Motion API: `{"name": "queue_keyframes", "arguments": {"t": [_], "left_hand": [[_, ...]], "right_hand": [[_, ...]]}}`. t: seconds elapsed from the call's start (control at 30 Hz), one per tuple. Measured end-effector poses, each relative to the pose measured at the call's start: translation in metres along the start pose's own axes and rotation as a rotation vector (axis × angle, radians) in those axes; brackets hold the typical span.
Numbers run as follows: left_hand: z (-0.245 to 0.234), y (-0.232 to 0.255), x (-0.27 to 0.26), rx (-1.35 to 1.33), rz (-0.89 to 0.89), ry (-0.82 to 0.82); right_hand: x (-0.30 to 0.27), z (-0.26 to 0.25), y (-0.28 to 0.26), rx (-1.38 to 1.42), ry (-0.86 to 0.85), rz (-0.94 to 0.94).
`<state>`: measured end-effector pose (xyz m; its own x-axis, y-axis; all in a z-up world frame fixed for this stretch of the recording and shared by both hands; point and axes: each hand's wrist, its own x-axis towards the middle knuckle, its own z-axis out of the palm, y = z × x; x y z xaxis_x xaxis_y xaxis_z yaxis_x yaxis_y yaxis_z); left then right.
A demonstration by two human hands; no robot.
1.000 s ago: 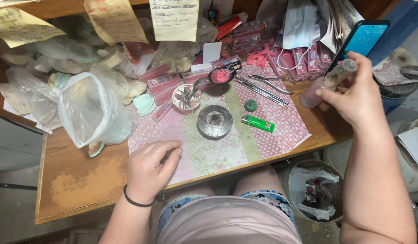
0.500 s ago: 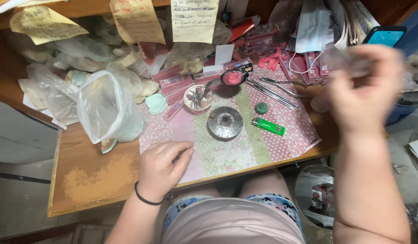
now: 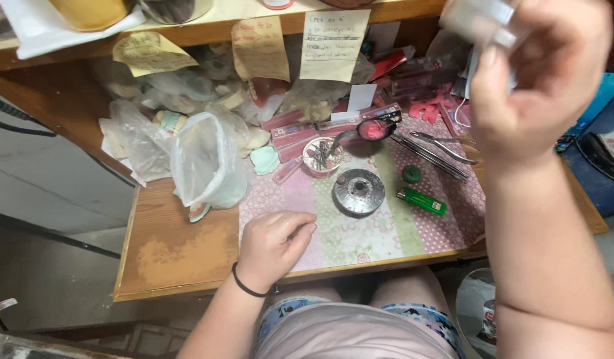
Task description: The person handles a yellow mold and a white clay-like substance, then moves to a wooden table to work with a small metal container and a lighter. They pour liquid from a bottle into the container and later handle pink and white clay pieces near a small machine.
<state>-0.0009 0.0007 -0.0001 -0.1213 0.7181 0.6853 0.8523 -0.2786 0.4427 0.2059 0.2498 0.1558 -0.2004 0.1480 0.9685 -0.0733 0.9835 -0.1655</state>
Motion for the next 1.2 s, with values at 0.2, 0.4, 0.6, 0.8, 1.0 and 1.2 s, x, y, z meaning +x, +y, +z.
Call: {"name": "queue_keyframes", "arguments": {"t": [0.2,0.4,0.6,0.8,1.0,1.2], "left_hand": [[-0.002,-0.003,-0.004,-0.041,-0.037,0.013],[-0.004,-0.002,-0.003,-0.071,-0.038,-0.012],[-0.001,0.000,-0.003,-0.068,-0.011,0.017],[0.004,0.000,-0.003,-0.009,0.011,-0.022],[0.001,-0.003,-0.005,-0.040,-0.021,-0.014],[0.002,-0.003,-0.004,-0.039,-0.043,-0.023]], "right_hand": [[0.011,-0.009,0.022,-0.099,-0.065,-0.154],[-0.003,-0.021,0.021,-0.312,-0.059,-0.141],[-0.027,-0.019,-0.003,-0.125,-0.060,0.165],[-0.089,0.001,0.090,-0.590,-0.430,0.330],[-0.125,0.044,0.165,-0.488,-0.487,0.544],[-0.138,0.051,0.194,-0.413,-0.546,0.716]]}}
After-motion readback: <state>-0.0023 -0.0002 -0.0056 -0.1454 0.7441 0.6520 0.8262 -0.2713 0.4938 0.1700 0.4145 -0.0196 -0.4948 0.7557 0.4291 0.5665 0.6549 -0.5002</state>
